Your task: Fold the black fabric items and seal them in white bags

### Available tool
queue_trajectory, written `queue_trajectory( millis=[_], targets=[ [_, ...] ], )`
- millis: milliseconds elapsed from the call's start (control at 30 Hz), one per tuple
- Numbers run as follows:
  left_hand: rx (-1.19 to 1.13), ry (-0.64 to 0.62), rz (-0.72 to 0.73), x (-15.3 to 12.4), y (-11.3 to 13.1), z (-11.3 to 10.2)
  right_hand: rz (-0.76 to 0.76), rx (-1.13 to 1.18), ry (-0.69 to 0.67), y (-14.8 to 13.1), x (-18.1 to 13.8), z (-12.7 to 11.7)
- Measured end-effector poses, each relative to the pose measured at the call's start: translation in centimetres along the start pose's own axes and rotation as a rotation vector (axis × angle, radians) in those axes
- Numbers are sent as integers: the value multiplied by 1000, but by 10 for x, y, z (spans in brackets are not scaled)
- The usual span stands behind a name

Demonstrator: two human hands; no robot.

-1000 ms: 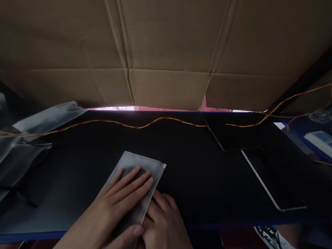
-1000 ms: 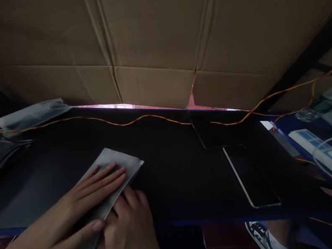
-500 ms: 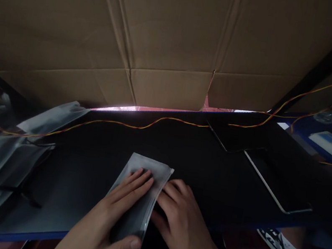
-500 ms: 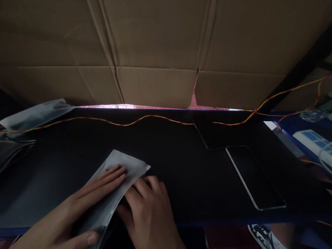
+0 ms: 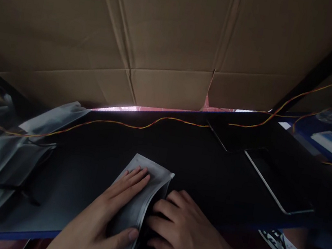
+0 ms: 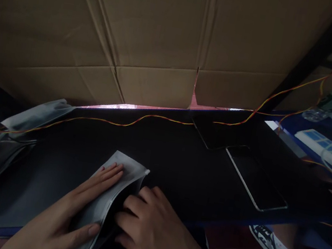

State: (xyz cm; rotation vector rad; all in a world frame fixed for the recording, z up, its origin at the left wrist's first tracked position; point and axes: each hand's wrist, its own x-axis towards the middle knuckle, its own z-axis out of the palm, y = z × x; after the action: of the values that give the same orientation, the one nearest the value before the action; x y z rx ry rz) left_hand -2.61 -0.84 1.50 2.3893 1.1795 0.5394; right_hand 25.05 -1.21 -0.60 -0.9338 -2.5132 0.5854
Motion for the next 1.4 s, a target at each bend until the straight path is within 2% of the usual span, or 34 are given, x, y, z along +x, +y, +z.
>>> queue_trajectory(
  millis=[233, 333, 433, 567, 667, 767, 867, 1000, 1100, 1200, 1400],
  targets=[
    [-19, -20, 29, -2, 1, 0, -143, -162, 200, -6, -11, 36],
    [32, -26, 22, 1, 2, 3, -144, -143, 269, -9, -17, 36],
    [148, -51, 17, 5, 5, 9, -16, -94, 253, -10, -20, 20],
    [260, -74, -8, 10, 14, 14, 272, 80, 282, -5, -16, -2],
    [256, -44, -28, 22, 24, 12, 473, 150, 345, 5, -1, -12],
    [214, -28, -59, 45, 31, 8, 622, 155, 346, 18, 21, -19],
    [219, -9, -131, 72, 27, 6, 674, 170, 343, 31, 42, -25],
    [229, 30, -188, 97, 18, 5, 628, 340, 352, 37, 60, -34],
    [216, 92, -191, 108, 22, 3, 593, 503, 393, 32, 63, -35],
    [201, 207, -194, 113, 30, 4, 601, 629, 418, 25, 60, -30],
    [168, 438, -250, 109, 36, 15, 649, 731, 379, 13, 55, -23]
  ],
)
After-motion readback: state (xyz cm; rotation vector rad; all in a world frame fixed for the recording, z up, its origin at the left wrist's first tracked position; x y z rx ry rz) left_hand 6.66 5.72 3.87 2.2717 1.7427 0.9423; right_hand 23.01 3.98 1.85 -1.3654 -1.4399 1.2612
